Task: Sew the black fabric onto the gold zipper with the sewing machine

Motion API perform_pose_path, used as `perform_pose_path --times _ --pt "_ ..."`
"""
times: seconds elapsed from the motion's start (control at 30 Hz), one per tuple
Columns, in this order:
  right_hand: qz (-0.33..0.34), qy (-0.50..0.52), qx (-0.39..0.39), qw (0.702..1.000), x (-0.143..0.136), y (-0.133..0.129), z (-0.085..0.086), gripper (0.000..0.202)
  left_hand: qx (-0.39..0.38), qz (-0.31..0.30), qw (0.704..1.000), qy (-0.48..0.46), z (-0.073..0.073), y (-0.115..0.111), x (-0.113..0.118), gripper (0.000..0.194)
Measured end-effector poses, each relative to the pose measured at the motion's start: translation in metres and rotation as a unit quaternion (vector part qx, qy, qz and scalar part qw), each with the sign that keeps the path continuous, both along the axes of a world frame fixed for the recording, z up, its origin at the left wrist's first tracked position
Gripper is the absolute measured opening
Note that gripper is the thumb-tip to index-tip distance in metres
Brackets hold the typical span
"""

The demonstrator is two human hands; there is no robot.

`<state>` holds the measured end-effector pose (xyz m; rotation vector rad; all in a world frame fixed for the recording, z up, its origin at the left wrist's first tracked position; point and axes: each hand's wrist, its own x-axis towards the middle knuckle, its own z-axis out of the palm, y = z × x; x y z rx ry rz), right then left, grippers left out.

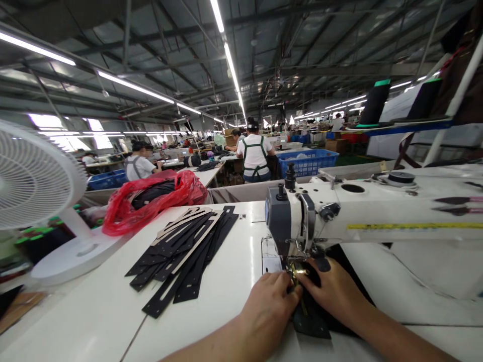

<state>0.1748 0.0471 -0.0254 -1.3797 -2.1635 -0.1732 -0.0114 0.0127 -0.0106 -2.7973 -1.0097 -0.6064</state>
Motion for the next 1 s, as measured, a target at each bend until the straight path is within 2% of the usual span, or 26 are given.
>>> perform_pose_path --times 0.13,0.27,0.33,0.43,0.53,0.6,0.67,0.73,0.77,0.83,0.9,0.93,1.0 --pt "-0.062 -0.035 0.005 0.997 -0.009 0.004 0.005 0.027 -0.009 0.007 1.000 0.022 0.000 -0.001 -0.001 0.029" --pt "-0.050 -0.070 0.006 0.996 -0.011 0.011 0.014 0.030 -0.019 -0.001 1.000 0.018 0.002 -0.001 -0.002 0.032" --pt "-0.032 -0.077 0.008 0.997 -0.007 0.004 0.020 0.028 -0.020 0.001 1.000 0.017 0.003 -0.001 -0.004 0.031" --pt "0.041 -0.088 0.016 0.995 0.004 -0.026 0.023 0.025 -0.044 -0.018 0.999 -0.012 0.003 0.000 -0.010 0.027" --pt "0.175 -0.103 0.042 0.978 0.017 -0.058 0.020 0.041 -0.070 -0.065 0.994 -0.058 0.004 0.000 -0.019 0.025" --pt "0.206 -0.067 0.013 0.976 0.020 -0.064 0.020 0.035 -0.083 -0.076 0.991 -0.066 0.007 0.000 -0.022 0.029" --pt "0.180 0.005 -0.083 0.980 0.017 -0.055 0.027 0.029 -0.109 -0.044 0.992 -0.052 0.014 0.001 -0.022 0.032" --pt "0.154 0.062 -0.187 0.968 0.013 -0.037 0.042 0.027 -0.134 0.013 0.990 -0.036 0.022 0.004 -0.018 0.028" --pt "0.152 0.073 -0.209 0.963 0.011 -0.027 0.052 0.026 -0.140 0.040 0.989 -0.031 0.026 0.007 -0.015 0.023" --pt "0.158 0.076 -0.226 0.958 0.009 -0.012 0.069 0.024 -0.138 0.074 0.987 -0.030 0.032 0.013 -0.010 0.018" --pt "0.168 0.072 -0.230 0.956 0.009 -0.009 0.079 0.023 -0.130 0.086 0.987 -0.034 0.033 0.016 -0.006 0.020" --pt "0.172 0.068 -0.230 0.955 0.008 -0.013 0.080 0.023 -0.124 0.090 0.987 -0.035 0.032 0.016 -0.004 0.021" --pt "0.170 0.049 -0.198 0.964 0.008 -0.027 0.071 0.019 -0.113 0.085 0.989 -0.035 0.027 0.011 -0.002 0.016"
